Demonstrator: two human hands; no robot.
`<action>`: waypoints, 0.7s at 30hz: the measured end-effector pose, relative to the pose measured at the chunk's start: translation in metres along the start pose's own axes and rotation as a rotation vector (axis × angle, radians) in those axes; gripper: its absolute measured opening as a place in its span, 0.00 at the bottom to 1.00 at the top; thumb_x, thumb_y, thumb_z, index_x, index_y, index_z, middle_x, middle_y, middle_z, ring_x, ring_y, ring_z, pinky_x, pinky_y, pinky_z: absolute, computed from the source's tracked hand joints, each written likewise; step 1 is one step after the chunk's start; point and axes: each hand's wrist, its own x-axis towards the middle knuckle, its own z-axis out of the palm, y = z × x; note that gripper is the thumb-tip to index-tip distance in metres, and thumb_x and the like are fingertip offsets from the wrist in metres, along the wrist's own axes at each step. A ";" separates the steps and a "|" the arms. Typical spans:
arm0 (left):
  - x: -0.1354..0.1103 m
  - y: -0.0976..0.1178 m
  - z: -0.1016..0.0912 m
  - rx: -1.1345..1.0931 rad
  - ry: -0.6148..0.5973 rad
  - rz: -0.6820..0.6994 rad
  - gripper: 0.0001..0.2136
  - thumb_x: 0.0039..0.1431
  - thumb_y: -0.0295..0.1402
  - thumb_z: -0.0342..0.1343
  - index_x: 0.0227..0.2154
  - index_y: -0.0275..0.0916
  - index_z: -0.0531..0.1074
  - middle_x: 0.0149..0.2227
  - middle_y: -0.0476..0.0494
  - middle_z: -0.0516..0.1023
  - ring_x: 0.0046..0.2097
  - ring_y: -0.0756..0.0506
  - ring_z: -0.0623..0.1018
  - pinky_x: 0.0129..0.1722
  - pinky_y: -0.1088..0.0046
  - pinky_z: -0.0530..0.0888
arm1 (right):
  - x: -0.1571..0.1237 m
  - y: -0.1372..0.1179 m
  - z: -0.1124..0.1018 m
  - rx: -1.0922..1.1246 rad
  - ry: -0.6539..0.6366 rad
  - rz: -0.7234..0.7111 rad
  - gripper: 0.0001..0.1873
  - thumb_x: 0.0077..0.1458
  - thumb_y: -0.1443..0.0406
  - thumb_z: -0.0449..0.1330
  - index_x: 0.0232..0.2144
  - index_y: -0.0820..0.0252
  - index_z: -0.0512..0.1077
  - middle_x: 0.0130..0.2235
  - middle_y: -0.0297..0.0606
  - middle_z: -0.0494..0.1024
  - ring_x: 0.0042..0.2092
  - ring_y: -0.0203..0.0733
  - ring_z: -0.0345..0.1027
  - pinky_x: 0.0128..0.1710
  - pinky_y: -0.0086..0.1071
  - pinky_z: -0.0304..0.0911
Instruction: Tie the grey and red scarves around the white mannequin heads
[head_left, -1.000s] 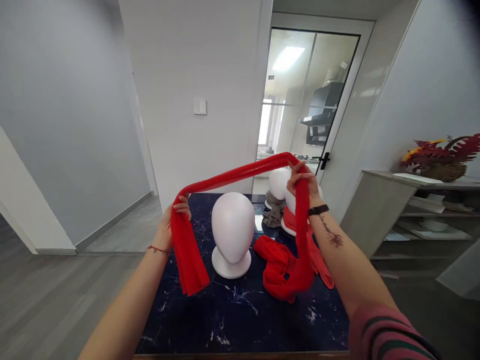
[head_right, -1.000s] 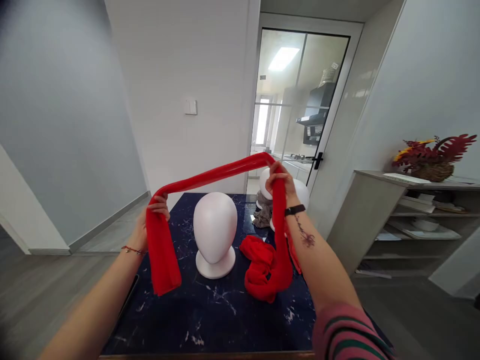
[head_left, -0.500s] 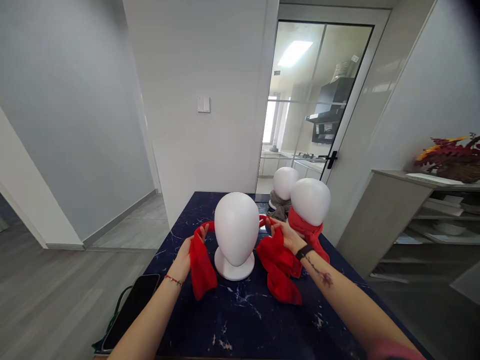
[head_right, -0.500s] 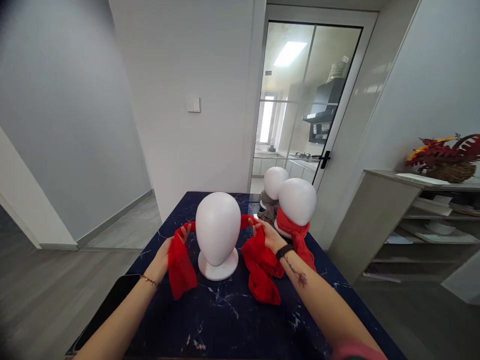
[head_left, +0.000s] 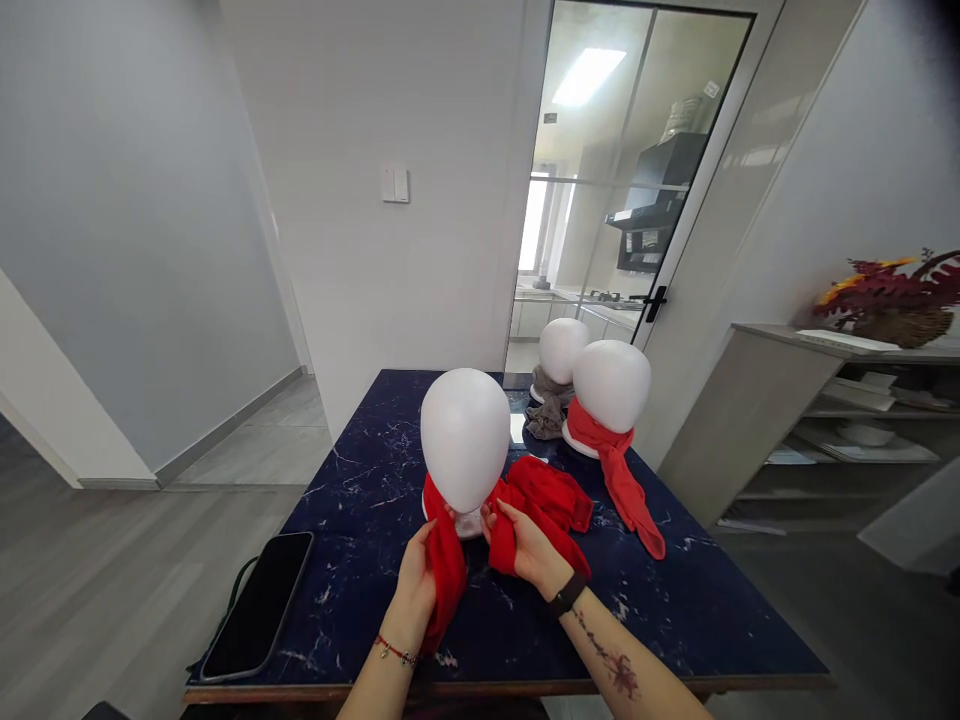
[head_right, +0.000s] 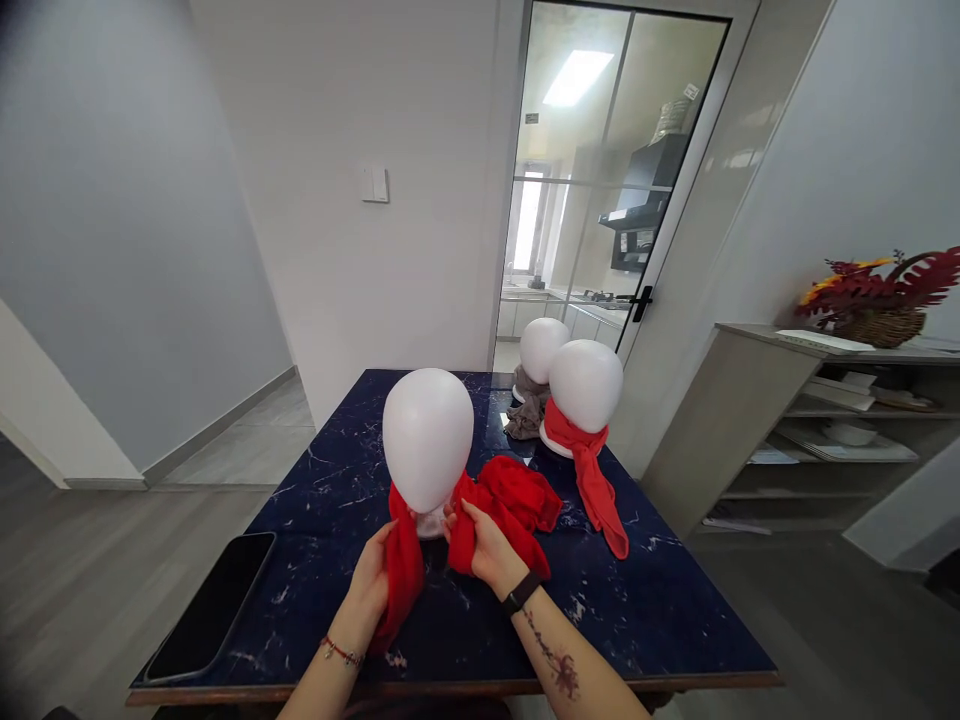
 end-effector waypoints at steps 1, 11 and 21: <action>0.001 -0.001 -0.001 0.013 0.007 -0.008 0.08 0.55 0.23 0.47 0.31 0.33 0.72 0.25 0.42 0.79 0.26 0.46 0.80 0.28 0.74 0.78 | 0.001 0.003 0.002 -0.019 0.002 -0.020 0.10 0.61 0.69 0.48 0.31 0.65 0.68 0.27 0.35 0.75 0.24 0.29 0.69 0.35 0.27 0.69; 0.011 -0.017 -0.004 0.008 -0.060 0.096 0.10 0.51 0.17 0.51 0.33 0.34 0.71 0.28 0.41 0.79 0.29 0.46 0.80 0.35 0.71 0.78 | 0.005 0.028 0.014 -0.165 0.079 -0.032 0.07 0.56 0.65 0.56 0.28 0.64 0.70 0.26 0.36 0.76 0.29 0.37 0.73 0.34 0.31 0.69; 0.015 -0.020 -0.003 0.105 0.034 0.231 0.10 0.47 0.16 0.55 0.31 0.35 0.73 0.28 0.42 0.80 0.28 0.45 0.80 0.30 0.74 0.77 | -0.061 -0.001 0.003 -0.951 -0.128 -0.305 0.21 0.42 0.61 0.68 0.39 0.64 0.72 0.39 0.40 0.78 0.41 0.42 0.71 0.46 0.35 0.63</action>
